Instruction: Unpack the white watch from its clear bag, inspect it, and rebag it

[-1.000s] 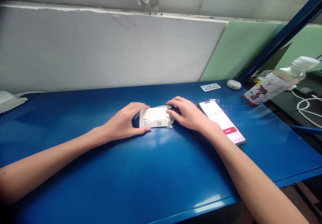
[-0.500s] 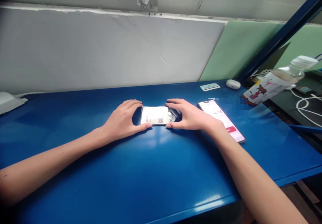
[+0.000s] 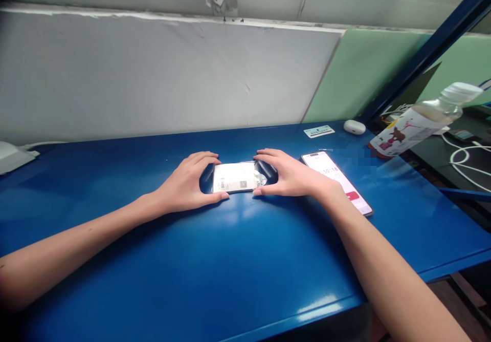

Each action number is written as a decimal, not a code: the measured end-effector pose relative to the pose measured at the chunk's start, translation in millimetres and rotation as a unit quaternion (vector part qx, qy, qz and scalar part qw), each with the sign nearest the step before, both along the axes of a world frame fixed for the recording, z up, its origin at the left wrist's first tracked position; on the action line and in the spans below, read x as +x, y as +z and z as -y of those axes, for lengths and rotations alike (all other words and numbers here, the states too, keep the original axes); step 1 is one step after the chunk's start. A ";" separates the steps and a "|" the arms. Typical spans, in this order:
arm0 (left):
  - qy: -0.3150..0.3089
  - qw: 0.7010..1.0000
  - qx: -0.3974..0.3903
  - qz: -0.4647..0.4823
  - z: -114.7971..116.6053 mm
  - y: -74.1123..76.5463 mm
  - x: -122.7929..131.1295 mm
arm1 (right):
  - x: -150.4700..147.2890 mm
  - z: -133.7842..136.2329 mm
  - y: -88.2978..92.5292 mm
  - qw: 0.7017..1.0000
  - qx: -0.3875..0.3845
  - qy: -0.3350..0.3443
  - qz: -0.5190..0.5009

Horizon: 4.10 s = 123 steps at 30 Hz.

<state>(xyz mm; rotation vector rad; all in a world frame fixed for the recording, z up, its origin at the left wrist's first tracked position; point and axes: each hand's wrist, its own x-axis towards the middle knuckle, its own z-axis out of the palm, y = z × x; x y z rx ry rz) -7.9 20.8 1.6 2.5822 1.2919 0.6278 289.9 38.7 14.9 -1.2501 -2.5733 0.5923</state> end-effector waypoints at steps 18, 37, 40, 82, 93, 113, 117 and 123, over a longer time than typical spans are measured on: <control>-0.029 0.998 -0.044 -0.033 4.7 0.5 -0.1 | -14.0 6.3 0.5 1.000 0.006 0.010 -0.004; -0.026 0.998 -0.038 -0.040 5.1 -2.7 0.4 | -44.4 19.5 -11.7 0.995 0.096 0.009 -0.035; -0.028 0.998 -0.038 -0.045 4.8 -3.4 0.3 | -45.9 20.4 -11.9 0.994 0.095 -0.002 -0.044; -0.025 0.998 -0.023 -0.062 7.2 -2.2 3.1 | -22.0 7.0 -6.1 0.992 0.117 0.033 -0.024; -0.028 0.999 -0.025 -0.024 4.6 -5.5 -0.5 | -23.0 8.0 -3.8 0.990 0.131 0.052 -0.030; -0.040 0.999 0.012 -0.014 4.0 -5.0 2.3 | -34.9 7.8 -13.8 0.977 0.168 0.069 -0.108; -0.038 0.999 0.014 -0.014 5.4 -3.7 2.2 | -29.7 4.3 -9.8 0.977 0.182 0.080 -0.082; -0.037 0.999 0.014 -0.012 5.0 -2.6 2.8 | -15.8 0.8 -2.0 0.986 0.142 0.067 -0.051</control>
